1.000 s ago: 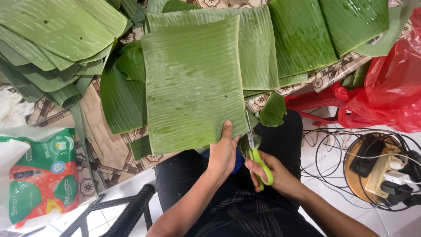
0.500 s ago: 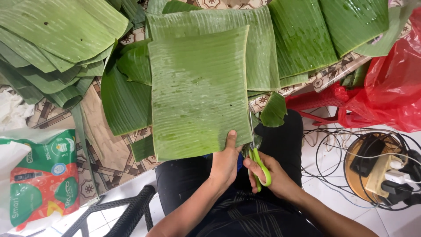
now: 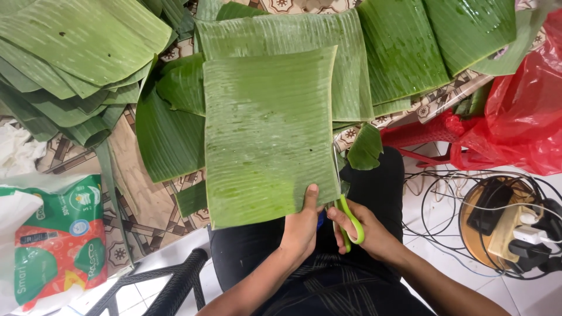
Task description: The person cuts large green banana leaves into smaller rectangular pieces using green-handled scissors. They hold each leaf with one hand and trim the edges with the other, stacking the cut pieces on the floor.
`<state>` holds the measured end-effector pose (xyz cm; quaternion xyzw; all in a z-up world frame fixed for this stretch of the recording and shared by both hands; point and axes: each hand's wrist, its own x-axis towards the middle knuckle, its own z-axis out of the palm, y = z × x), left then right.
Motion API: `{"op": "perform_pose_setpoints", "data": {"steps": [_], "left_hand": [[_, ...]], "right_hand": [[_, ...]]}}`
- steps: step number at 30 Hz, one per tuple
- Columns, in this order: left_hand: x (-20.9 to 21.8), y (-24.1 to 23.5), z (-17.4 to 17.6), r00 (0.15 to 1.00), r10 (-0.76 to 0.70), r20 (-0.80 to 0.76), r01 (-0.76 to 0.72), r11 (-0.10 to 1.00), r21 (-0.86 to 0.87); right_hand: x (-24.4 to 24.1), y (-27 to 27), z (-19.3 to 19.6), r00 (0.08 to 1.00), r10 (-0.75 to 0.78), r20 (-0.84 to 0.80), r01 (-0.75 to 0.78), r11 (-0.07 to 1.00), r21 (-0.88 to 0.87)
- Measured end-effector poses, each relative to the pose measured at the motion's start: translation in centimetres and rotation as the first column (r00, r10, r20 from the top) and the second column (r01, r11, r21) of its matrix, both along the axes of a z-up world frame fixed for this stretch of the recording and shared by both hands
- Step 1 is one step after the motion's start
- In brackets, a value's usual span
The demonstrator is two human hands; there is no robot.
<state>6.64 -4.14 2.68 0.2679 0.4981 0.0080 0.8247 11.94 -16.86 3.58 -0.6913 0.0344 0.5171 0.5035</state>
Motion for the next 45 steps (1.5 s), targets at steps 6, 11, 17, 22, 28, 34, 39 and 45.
{"op": "perform_pose_setpoints", "data": {"steps": [6,11,17,22,28,34,39,45], "left_hand": [[-0.5,0.3,2.2,0.953,-0.205,-0.223,0.189,0.978,-0.091],[-1.2,-0.3,0.5,0.997,-0.041,-0.069,0.041,0.999,-0.001],[-1.9,-0.3,0.7,0.958,-0.187,-0.217,0.2,0.979,0.04],[-2.1,0.0,1.4,0.916,-0.243,-0.32,0.258,0.966,0.003],[-3.0,-0.5,0.2,0.941,-0.26,-0.216,0.286,0.953,0.101],[-3.4,-0.5,0.1,0.947,-0.22,-0.235,0.254,0.959,0.127],[-3.3,0.5,2.4,0.775,-0.484,-0.407,0.481,0.869,-0.116],[-5.4,-1.2,-1.3,0.888,-0.331,-0.318,0.374,0.924,0.083]], "right_hand": [[0.3,-0.4,-1.2,0.999,-0.042,-0.013,0.043,0.993,0.107],[0.0,-0.4,-1.4,0.998,-0.016,0.06,0.014,0.999,0.047],[0.3,0.1,-1.4,0.995,-0.097,-0.024,0.099,0.993,0.063],[0.3,0.7,-0.6,0.994,-0.102,0.028,0.102,0.995,0.002],[0.9,0.4,-2.0,0.988,-0.155,-0.005,0.155,0.987,0.041],[1.4,1.3,-0.1,0.996,-0.071,0.063,0.075,0.995,-0.069],[1.9,1.9,0.3,0.989,-0.149,0.003,0.149,0.985,-0.085],[3.0,0.7,-0.8,0.978,-0.113,0.176,0.104,0.993,0.059]]}}
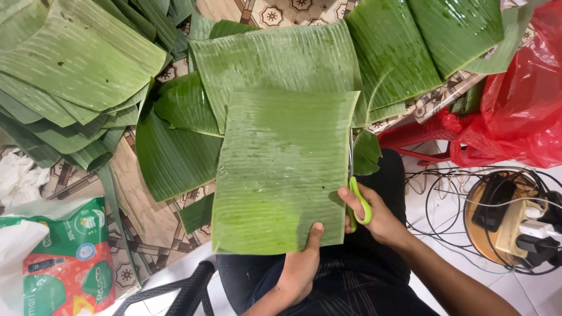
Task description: The person cuts large green banana leaves into smaller rectangular pieces using green-handled scissors. They hold each leaf with one hand and trim the edges with the other, stacking the cut pieces on the floor.
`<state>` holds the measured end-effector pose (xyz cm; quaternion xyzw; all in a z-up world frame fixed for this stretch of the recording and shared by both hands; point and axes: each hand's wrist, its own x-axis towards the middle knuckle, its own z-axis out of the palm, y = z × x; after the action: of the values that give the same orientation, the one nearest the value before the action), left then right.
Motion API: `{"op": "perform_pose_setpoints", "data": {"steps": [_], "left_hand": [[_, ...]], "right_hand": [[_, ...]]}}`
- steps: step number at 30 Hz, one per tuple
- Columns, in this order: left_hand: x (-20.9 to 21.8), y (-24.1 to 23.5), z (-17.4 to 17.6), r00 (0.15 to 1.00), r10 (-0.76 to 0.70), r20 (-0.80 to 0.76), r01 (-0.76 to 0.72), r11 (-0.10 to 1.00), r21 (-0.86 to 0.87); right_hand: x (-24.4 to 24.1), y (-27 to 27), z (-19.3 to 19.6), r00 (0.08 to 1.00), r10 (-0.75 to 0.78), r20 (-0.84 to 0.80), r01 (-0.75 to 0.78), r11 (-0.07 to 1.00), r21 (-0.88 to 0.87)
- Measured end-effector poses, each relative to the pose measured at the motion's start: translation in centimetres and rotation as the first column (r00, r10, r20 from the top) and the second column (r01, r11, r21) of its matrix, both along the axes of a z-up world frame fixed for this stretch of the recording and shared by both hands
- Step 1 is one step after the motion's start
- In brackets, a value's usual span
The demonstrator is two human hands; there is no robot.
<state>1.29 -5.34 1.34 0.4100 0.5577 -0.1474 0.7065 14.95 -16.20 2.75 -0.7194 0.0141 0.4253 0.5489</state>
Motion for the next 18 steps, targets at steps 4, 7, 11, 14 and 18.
{"op": "perform_pose_setpoints", "data": {"steps": [4,7,11,14,18], "left_hand": [[0.9,1.0,0.7,0.997,0.055,-0.048,-0.058,0.996,-0.062],[1.3,1.2,0.8,0.968,0.237,0.083,-0.233,0.971,-0.052],[1.7,1.8,2.0,0.98,0.196,0.025,-0.192,0.975,-0.112],[1.3,1.5,1.3,0.99,0.137,0.042,-0.133,0.986,-0.096],[0.7,1.0,0.4,0.997,0.071,-0.035,-0.071,0.997,-0.023]], "right_hand": [[-0.3,-1.3,-1.6,0.996,0.077,0.044,-0.078,0.997,0.006],[-1.2,-1.4,-0.8,0.987,0.082,-0.138,-0.08,0.997,0.022],[-1.5,-1.0,0.1,0.984,0.128,-0.121,-0.143,0.982,-0.123],[-1.0,-0.8,0.2,0.993,0.109,-0.036,-0.114,0.975,-0.191],[-0.9,-0.7,0.1,0.988,0.138,0.072,-0.122,0.975,-0.185]]}}
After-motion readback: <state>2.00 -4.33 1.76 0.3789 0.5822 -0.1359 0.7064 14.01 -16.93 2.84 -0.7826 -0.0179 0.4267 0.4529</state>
